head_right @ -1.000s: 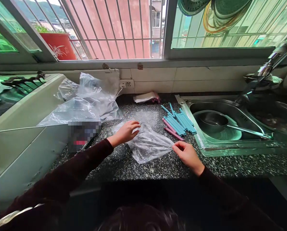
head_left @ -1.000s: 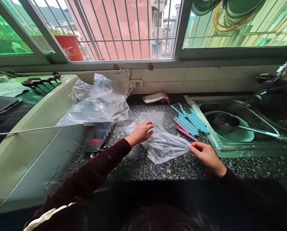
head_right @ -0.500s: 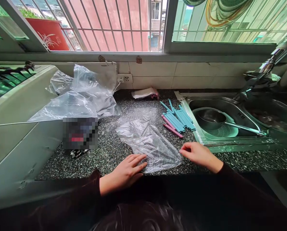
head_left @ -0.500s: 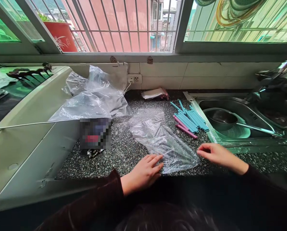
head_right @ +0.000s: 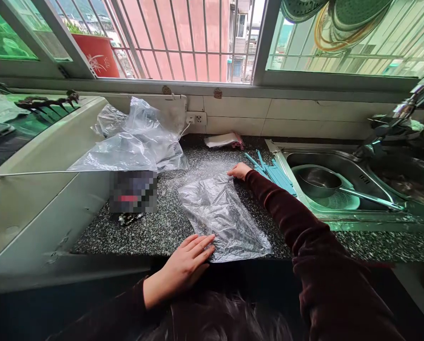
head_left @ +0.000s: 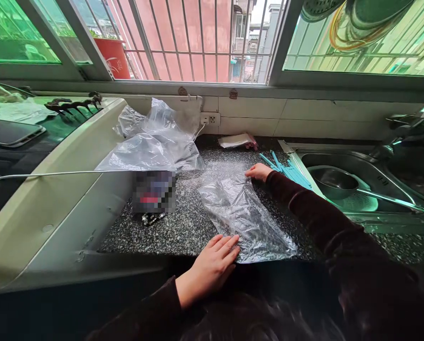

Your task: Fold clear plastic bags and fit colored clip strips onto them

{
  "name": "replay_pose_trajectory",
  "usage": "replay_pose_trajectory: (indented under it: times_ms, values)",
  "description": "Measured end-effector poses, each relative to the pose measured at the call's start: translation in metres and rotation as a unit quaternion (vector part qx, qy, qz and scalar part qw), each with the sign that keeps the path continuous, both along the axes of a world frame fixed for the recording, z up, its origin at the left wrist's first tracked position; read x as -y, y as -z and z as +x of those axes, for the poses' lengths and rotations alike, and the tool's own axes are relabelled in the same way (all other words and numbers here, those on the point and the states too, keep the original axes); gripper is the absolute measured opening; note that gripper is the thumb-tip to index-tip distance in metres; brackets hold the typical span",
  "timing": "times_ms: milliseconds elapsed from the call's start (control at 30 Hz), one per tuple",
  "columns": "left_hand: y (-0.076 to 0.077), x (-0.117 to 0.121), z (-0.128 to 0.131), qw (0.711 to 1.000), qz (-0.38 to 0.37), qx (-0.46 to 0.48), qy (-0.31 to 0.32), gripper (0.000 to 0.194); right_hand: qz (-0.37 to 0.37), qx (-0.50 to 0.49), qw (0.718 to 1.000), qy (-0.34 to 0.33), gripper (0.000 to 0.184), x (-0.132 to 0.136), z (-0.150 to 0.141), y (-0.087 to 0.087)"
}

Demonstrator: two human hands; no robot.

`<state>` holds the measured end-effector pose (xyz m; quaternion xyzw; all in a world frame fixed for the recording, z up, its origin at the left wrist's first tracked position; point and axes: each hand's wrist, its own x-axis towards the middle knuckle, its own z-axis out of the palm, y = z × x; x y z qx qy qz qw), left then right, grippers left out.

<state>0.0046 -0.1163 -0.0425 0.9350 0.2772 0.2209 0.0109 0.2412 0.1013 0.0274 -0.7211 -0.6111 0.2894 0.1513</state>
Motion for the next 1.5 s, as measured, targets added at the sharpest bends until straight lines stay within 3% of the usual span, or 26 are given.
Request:
replay_pose_trajectory:
  times_ms: [400, 633, 800, 900, 1000, 1133, 1233, 1333, 1500]
  values:
    - [0.002, 0.016, -0.028, 0.998, 0.033, 0.023, -0.053, 0.028, 0.034, 0.104, 0.994, -0.011, 0.009, -0.010, 0.016, 0.013]
    - [0.004, 0.023, -0.041, 0.996, 0.038, 0.072, -0.047, 0.020, 0.035, 0.201, 0.979, -0.024, 0.016, -0.012, 0.016, 0.010]
    - [-0.002, 0.020, -0.052, 0.992, 0.052, 0.101, -0.051, 0.024, 0.067, 0.248, 0.965, -0.043, 0.024, -0.003, 0.002, 0.003]
    - [-0.013, -0.002, -0.058, 0.987, 0.053, 0.130, -0.078, 0.024, 0.076, 0.248, 0.961, -0.096, 0.026, -0.001, -0.013, 0.000]
    - [-0.029, -0.048, -0.061, 0.980, -0.014, 0.115, -0.164, 0.021, 0.064, 0.251, 0.955, -0.145, 0.028, -0.006, -0.021, -0.002]
    - [-0.051, -0.121, -0.050, 0.961, -0.132, 0.027, -0.243, 0.024, 0.028, 0.274, 0.945, -0.175, 0.031, -0.014, -0.015, -0.007]
    - [-0.059, -0.159, -0.033, 0.943, -0.171, -0.058, -0.279, 0.032, -0.001, 0.282, 0.940, -0.191, 0.023, -0.014, -0.008, -0.008]
    - [-0.058, -0.177, -0.018, 0.921, -0.196, -0.119, -0.315, 0.039, -0.007, 0.274, 0.939, -0.207, 0.011, -0.009, -0.004, -0.006]
    - [-0.057, -0.190, -0.010, 0.904, -0.214, -0.129, -0.347, 0.021, 0.044, 0.264, 0.943, -0.198, 0.012, -0.011, -0.004, -0.009]
